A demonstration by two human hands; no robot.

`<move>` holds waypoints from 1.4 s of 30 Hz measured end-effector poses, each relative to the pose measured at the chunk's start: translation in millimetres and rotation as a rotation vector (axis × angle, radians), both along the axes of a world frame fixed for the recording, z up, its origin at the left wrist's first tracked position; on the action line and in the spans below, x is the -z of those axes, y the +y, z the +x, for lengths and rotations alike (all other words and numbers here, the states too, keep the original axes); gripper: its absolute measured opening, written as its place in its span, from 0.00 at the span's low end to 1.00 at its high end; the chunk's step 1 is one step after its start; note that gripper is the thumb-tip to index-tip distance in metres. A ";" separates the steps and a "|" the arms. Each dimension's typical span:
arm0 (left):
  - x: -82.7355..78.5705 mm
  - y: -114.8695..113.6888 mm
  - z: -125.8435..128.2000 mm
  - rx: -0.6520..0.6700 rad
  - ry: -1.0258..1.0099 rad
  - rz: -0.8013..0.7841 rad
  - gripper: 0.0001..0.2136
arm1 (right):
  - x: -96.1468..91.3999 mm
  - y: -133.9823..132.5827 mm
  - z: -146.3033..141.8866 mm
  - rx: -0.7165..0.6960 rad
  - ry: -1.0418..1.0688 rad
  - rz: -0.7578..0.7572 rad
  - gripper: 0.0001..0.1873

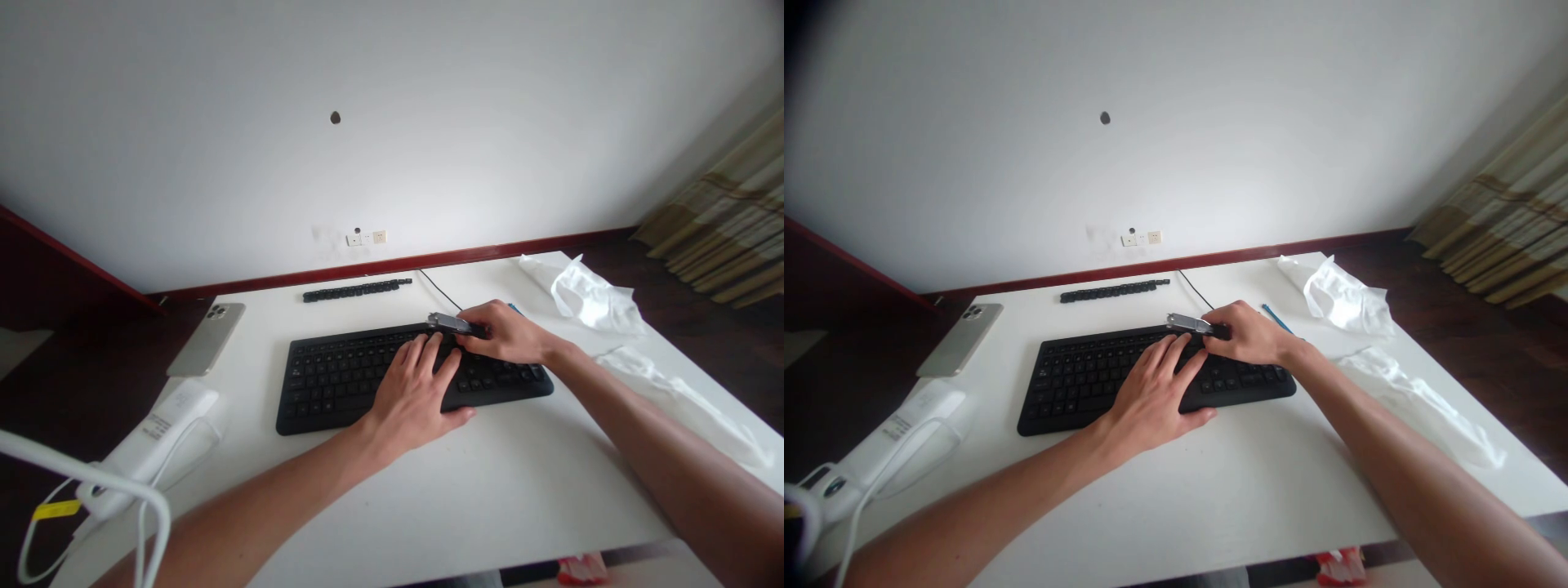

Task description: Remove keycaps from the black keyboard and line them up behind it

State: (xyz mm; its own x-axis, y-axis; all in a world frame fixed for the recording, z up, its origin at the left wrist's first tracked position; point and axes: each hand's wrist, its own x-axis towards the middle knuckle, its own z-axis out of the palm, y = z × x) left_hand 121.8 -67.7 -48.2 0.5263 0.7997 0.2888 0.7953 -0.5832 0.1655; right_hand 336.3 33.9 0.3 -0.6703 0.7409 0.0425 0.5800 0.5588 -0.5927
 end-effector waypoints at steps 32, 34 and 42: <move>-0.8 3.1 -1.0 0.034 -0.001 -0.038 0.39 | 28.2 -7.0 -25.3 0.570 0.400 -0.132 0.27; -1.3 3.5 -1.0 0.030 -0.009 -0.043 0.39 | 26.6 -6.2 -25.0 0.577 0.435 -0.128 0.27; -11.4 13.3 -9.2 0.037 -0.140 -0.108 0.36 | 27.9 -6.0 -21.6 0.561 0.364 -0.065 0.23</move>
